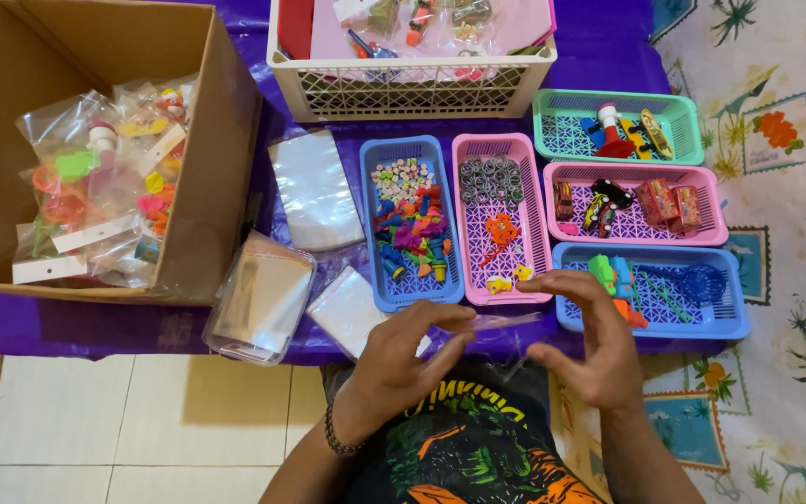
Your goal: Sorting and packaging small colorful plastic charms and beads into small clear plastic bags.
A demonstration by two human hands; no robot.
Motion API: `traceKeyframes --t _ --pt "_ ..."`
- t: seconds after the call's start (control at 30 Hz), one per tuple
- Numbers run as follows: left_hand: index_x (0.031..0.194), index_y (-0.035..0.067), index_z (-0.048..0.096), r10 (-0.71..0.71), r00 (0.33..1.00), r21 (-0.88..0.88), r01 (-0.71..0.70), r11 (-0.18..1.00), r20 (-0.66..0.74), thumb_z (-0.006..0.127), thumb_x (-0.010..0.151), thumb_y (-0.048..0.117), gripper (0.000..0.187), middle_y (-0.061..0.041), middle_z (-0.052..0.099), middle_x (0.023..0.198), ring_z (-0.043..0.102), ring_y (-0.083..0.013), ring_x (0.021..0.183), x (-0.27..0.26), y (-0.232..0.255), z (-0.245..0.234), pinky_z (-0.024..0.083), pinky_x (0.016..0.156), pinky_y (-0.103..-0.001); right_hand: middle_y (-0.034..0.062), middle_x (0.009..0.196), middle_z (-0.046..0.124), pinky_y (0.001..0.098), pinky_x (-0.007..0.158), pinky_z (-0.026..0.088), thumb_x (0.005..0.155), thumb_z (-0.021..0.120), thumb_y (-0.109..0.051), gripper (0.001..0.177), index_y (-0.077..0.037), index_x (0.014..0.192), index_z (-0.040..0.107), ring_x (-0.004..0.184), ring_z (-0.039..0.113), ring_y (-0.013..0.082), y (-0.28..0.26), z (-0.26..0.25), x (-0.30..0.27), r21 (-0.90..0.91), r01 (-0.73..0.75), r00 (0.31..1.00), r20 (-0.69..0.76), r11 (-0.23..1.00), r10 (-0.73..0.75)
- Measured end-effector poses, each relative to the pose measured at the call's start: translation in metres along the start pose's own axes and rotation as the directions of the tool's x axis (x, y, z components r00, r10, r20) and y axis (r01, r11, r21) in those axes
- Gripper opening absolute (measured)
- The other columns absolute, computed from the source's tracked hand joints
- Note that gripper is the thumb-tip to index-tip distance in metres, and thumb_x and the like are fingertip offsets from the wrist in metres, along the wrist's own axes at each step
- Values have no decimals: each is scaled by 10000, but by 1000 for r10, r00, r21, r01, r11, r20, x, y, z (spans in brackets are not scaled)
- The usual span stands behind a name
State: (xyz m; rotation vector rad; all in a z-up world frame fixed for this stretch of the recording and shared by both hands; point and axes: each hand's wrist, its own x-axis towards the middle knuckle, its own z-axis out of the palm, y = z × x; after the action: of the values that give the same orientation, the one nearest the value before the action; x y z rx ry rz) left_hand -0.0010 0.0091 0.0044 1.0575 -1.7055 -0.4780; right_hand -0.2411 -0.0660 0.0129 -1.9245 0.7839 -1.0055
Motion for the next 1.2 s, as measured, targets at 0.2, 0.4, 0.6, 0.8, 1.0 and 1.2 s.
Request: traceKeyframes --t 0.2,0.4,0.6,0.8,1.0,1.2 --pt "1267 31 555 29 969 -36 -21 999 246 719 960 47 349 -133 707 1092 723 -235 912 1 12 -12 597 792 -343 95 1190 690 406 971 504 818 836 -390 618 -125 1339 637 1120 635 264 -4 25 0 -356 153 955 294 922 -45" --pt "1254 93 618 -238 927 -161 292 943 290 726 940 133 334 -58 790 994 793 -174 922 -5 20 -27 636 748 -273 -28 944 784 301 848 562 810 848 -268 569 -176 1324 622 900 772 128 -11 37 -5 -199 -186 931 277 962 237" --pt "1095 118 675 -505 841 -191 537 822 195 789 864 144 259 -53 817 889 803 -126 716 -14 26 -41 675 628 -224 -28 896 869 332 956 599 763 874 -242 499 -166 1202 649 947 846 131 -3 27 -20 -168 -426 858 236 889 456" --pt "1132 100 663 -502 855 -291 517 805 130 766 877 149 279 -91 824 917 805 -162 723 -11 19 -33 691 607 -243 130 1101 775 304 912 672 844 746 -10 334 -7 1172 686 972 811 218 24 4 -22 105 -324 935 190 940 301" --pt "1120 1 659 -544 839 -464 489 739 18 772 867 104 296 -127 795 892 800 -202 751 -6 9 -37 722 607 -306 119 1256 745 473 1001 612 852 653 -225 438 -81 1266 630 1160 721 271 1 -13 15 89 -447 893 -17 890 450" --pt "1116 -77 693 -591 803 -663 403 630 -73 816 810 -10 336 -250 776 854 755 -268 717 -7 -2 -23 672 544 -344 194 932 793 405 874 588 875 769 -183 329 71 1084 757 904 755 243 37 54 11 407 -190 981 57 893 183"
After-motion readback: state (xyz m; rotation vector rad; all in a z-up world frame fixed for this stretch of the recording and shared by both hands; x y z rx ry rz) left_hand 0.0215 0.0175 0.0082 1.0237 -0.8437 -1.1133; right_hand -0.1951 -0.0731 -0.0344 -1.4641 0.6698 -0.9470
